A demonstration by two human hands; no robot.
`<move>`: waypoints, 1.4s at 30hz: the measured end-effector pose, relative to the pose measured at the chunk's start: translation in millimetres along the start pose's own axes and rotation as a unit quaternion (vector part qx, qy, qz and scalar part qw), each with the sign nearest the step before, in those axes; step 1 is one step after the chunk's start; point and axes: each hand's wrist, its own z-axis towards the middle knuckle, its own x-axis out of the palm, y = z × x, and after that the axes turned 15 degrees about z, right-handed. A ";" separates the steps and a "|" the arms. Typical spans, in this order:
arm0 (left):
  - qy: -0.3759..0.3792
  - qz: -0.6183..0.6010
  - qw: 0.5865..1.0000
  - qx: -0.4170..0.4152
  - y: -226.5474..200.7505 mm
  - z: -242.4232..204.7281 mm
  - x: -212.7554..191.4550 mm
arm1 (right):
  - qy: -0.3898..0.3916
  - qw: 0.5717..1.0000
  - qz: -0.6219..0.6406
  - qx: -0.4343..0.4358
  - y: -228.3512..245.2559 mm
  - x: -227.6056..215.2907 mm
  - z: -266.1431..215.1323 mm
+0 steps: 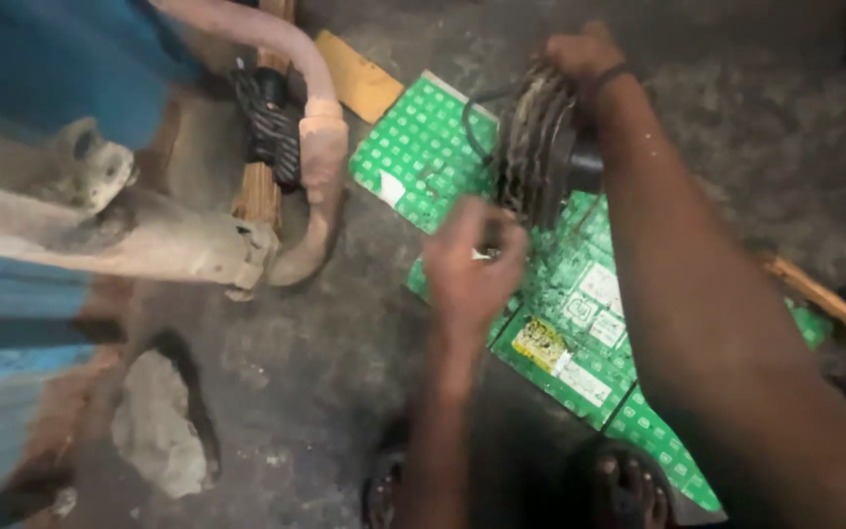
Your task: Cleaning and repairing a bicycle cassette and chain component.
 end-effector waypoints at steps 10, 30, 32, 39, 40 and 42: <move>0.040 -0.001 0.998 -0.058 -21.0 35.7 -31.5 | 0.119 0.980 -0.155 -0.049 -18.0 -15.1 33.4; 0.059 0.020 0.998 0.010 -10.6 8.2 8.5 | -0.012 0.994 -0.107 -0.008 8.9 2.8 -5.4; 0.065 0.040 0.997 0.018 -3.8 2.4 7.1 | 0.113 0.929 -0.293 -0.197 -134.5 -37.8 74.6; 0.059 -0.031 0.987 -0.149 11.9 29.5 -7.0 | 0.095 0.972 -0.183 -0.113 -72.2 -25.3 81.2; 0.059 -0.033 0.986 -0.152 22.1 31.1 -15.0 | 0.094 0.972 -0.186 -0.112 -47.6 -19.8 45.9; 0.059 0.083 0.970 -0.221 46.2 39.0 -35.0 | -0.036 0.996 -0.071 -0.027 4.6 1.3 -21.6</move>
